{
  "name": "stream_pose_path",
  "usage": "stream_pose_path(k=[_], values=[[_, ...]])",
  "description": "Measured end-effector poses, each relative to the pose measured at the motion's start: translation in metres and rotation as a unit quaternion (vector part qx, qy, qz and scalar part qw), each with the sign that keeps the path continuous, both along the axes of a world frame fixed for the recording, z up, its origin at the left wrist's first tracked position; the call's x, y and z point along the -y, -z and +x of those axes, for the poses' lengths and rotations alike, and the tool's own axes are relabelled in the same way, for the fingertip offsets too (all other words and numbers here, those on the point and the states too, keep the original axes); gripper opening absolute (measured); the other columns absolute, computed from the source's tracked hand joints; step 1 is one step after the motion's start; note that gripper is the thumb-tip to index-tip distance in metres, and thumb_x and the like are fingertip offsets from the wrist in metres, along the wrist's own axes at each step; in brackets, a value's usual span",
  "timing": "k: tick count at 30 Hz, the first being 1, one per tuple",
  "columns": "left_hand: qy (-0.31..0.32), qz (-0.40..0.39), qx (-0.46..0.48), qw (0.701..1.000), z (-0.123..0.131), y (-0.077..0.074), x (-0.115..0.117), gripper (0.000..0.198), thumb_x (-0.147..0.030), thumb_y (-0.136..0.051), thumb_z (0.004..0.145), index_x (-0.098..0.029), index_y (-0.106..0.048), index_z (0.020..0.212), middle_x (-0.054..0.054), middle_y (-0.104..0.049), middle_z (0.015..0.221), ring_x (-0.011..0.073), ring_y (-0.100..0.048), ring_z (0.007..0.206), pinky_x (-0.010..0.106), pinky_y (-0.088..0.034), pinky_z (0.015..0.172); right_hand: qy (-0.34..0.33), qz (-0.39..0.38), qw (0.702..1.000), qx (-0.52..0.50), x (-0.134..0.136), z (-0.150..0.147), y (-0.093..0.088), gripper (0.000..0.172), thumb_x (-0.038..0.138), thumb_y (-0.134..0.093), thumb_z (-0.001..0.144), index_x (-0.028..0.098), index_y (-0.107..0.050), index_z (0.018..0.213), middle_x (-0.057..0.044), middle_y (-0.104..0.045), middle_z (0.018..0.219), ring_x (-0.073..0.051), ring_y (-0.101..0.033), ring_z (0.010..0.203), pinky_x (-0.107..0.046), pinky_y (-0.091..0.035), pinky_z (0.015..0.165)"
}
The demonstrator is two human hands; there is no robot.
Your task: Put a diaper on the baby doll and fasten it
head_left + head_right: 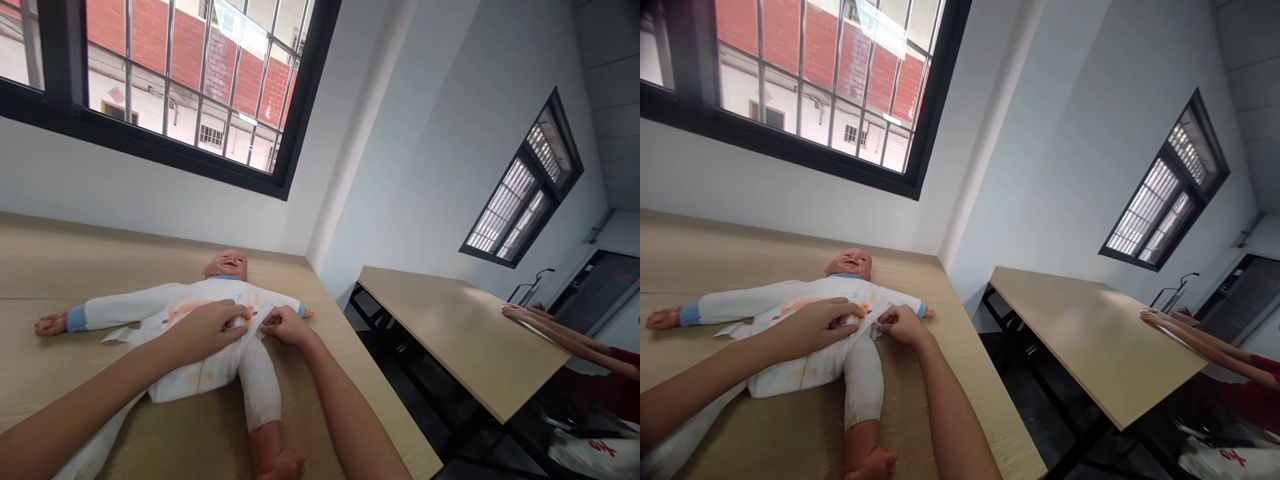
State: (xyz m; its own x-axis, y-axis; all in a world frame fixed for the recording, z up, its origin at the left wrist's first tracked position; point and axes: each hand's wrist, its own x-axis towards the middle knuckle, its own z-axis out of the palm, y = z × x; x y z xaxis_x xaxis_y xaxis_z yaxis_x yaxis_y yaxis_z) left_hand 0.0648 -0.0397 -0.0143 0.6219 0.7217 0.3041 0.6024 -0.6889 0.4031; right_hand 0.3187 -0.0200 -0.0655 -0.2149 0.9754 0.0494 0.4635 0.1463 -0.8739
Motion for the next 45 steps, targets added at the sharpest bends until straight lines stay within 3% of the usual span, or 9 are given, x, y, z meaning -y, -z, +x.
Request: stream_pose_path(k=[7, 18, 25, 30, 33, 36, 39, 41, 45], values=[[0.003, -0.008, 0.003, 1.0, 0.0, -0.003, 0.001, 0.037, -0.045, -0.05, 0.097, -0.025, -0.078, 0.113, 0.004, -0.069, 0.09, 0.0233, -0.061, 0.081, 0.035, -0.043, 0.077, 0.008, 0.002, 0.999, -0.054, 0.001, 0.005, -0.002, 0.011, 0.018, -0.083, 0.067, 0.018, -0.075, 0.075, 0.002, -0.067, 0.07, -0.013, -0.057, 0.067, -0.026, -0.046, 0.067], [0.004, -0.02, 0.02, 1.0, 0.0, -0.005, 0.004, 0.035, -0.044, -0.052, 0.095, -0.025, -0.077, 0.109, 0.004, -0.07, 0.088, 0.0244, -0.061, 0.08, 0.035, -0.042, 0.076, -0.014, -0.028, 0.996, -0.089, 0.009, 0.019, -0.012, 0.012, 0.025, -0.079, 0.075, 0.019, -0.074, 0.084, 0.001, -0.07, 0.078, -0.01, -0.051, 0.061, -0.023, -0.039, 0.059], [0.008, 0.006, 0.044, 0.999, 0.001, 0.0, 0.002, 0.029, -0.041, -0.054, 0.093, -0.026, -0.076, 0.103, 0.005, -0.069, 0.085, 0.0248, -0.061, 0.08, 0.035, -0.042, 0.075, -0.009, -0.083, 0.995, -0.059, 0.021, 0.026, -0.026, 0.008, 0.024, -0.077, 0.079, 0.019, -0.071, 0.078, 0.001, -0.07, 0.072, -0.013, -0.063, 0.065, -0.023, -0.049, 0.063], [0.004, 0.002, 0.042, 0.999, 0.001, 0.002, 0.003, 0.03, -0.04, -0.054, 0.095, -0.025, -0.077, 0.105, 0.006, -0.071, 0.088, 0.0266, -0.063, 0.083, 0.037, -0.043, 0.077, 0.042, -0.076, 0.996, -0.037, 0.019, 0.018, -0.021, 0.029, 0.035, -0.077, 0.089, 0.018, -0.065, 0.068, 0.0, -0.069, 0.068, -0.013, -0.063, 0.06, -0.023, -0.048, 0.06], [0.006, 0.012, 0.02, 1.0, 0.003, 0.002, 0.001, 0.03, -0.04, -0.053, 0.096, -0.025, -0.077, 0.108, 0.006, -0.072, 0.09, 0.0272, -0.064, 0.082, 0.037, -0.042, 0.076, 0.076, -0.075, 0.994, -0.02, 0.017, 0.014, -0.018, 0.028, 0.022, -0.087, 0.077, 0.02, -0.06, 0.068, 0.004, -0.063, 0.057, -0.012, -0.059, 0.053, -0.02, -0.04, 0.052], [0.014, 0.05, -0.03, 0.998, 0.012, -0.001, -0.004, 0.031, -0.035, -0.05, 0.099, -0.024, -0.078, 0.107, 0.009, -0.073, 0.094, 0.0282, -0.065, 0.085, 0.038, -0.042, 0.075, 0.074, -0.093, 0.993, -0.015, 0.017, 0.011, -0.019, 0.021, 0.012, -0.083, 0.076, 0.02, -0.064, 0.07, 0.005, -0.063, 0.053, -0.012, -0.057, 0.05, -0.021, -0.042, 0.05], [0.059, 0.108, -0.093, 0.988, 0.024, -0.006, -0.011, 0.03, -0.025, -0.049, 0.098, -0.023, -0.079, 0.093, 0.012, -0.072, 0.099, 0.0295, -0.063, 0.095, 0.04, -0.043, 0.082, 0.062, -0.115, 0.991, -0.011, 0.017, 0.011, -0.023, 0.021, 0.01, -0.077, 0.08, 0.019, -0.067, 0.064, 0.004, -0.059, 0.049, -0.011, -0.053, 0.047, -0.021, -0.041, 0.048], [0.096, 0.118, -0.111, 0.982, 0.031, -0.009, -0.015, 0.031, -0.02, -0.052, 0.095, -0.024, -0.079, 0.081, 0.011, -0.075, 0.104, 0.0303, -0.062, 0.104, 0.045, -0.043, 0.095, 0.062, -0.125, 0.99, -0.016, 0.017, 0.011, -0.024, 0.024, 0.009, -0.074, 0.083, 0.018, -0.066, 0.062, 0.004, -0.061, 0.05, -0.01, -0.054, 0.046, -0.02, -0.039, 0.047], [0.121, 0.066, -0.143, 0.98, 0.036, -0.014, -0.017, 0.034, -0.023, -0.053, 0.097, -0.033, -0.085, 0.091, 0.005, -0.077, 0.131, 0.036, -0.055, 0.132, 0.071, -0.022, 0.119, 0.068, -0.145, 0.986, -0.041, 0.014, 0.012, -0.023, 0.026, 0.011, -0.073, 0.085, 0.018, -0.062, 0.063, 0.003, -0.066, 0.058, -0.01, -0.058, 0.049, -0.019, -0.039, 0.048]])
